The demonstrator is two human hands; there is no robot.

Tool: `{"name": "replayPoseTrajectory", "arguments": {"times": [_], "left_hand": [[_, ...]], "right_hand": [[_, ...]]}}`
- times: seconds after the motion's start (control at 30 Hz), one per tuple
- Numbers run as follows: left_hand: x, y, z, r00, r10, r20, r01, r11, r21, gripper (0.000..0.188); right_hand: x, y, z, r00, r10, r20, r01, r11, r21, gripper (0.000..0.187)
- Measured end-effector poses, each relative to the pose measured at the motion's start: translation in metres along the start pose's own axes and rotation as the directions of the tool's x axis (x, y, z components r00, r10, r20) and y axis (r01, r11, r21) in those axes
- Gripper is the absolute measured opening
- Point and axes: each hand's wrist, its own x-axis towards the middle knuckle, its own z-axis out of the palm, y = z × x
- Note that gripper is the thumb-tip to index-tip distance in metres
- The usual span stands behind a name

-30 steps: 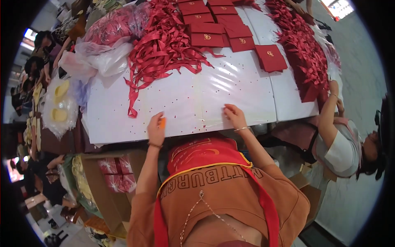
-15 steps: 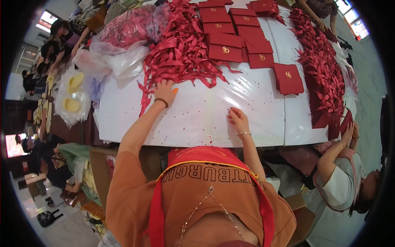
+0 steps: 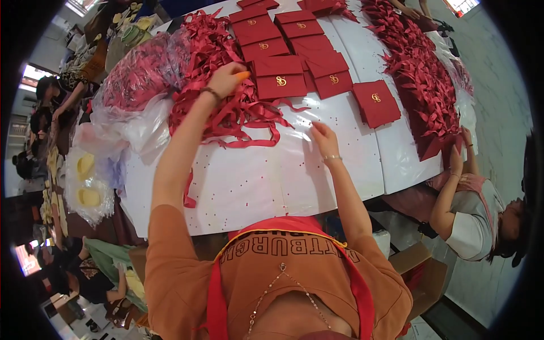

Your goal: Packaging red gift boxes or envelopes into plastic bags, placing them in shipping boxes, and tying ribbons on individual boxes.

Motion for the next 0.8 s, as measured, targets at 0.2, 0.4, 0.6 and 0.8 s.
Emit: {"name": "replayPoseTrajectory", "arguments": {"times": [0.2, 0.4, 0.6, 0.8], "left_hand": [[0.056, -0.071, 0.071, 0.751, -0.127, -0.648, -0.006, 0.98, -0.199, 0.09], [0.076, -0.069, 0.075, 0.798, -0.448, -0.404, 0.49, 0.872, 0.0, 0.096], [0.097, -0.053, 0.079, 0.746, -0.589, -0.31, 0.621, 0.784, 0.007, 0.093], [0.11, -0.099, 0.079, 0.818, -0.569, 0.081, 0.506, 0.645, -0.573, 0.062]], "right_hand": [[0.113, -0.023, 0.079, 0.929, -0.331, -0.167, 0.315, 0.942, -0.116, 0.043], [0.12, -0.024, 0.085, 0.944, -0.266, -0.193, 0.182, 0.912, -0.367, 0.058], [0.127, -0.025, 0.08, 0.936, -0.309, -0.17, 0.175, 0.825, -0.538, 0.055], [0.125, -0.033, 0.076, 0.933, -0.334, -0.136, 0.192, 0.779, -0.596, 0.053]]}}
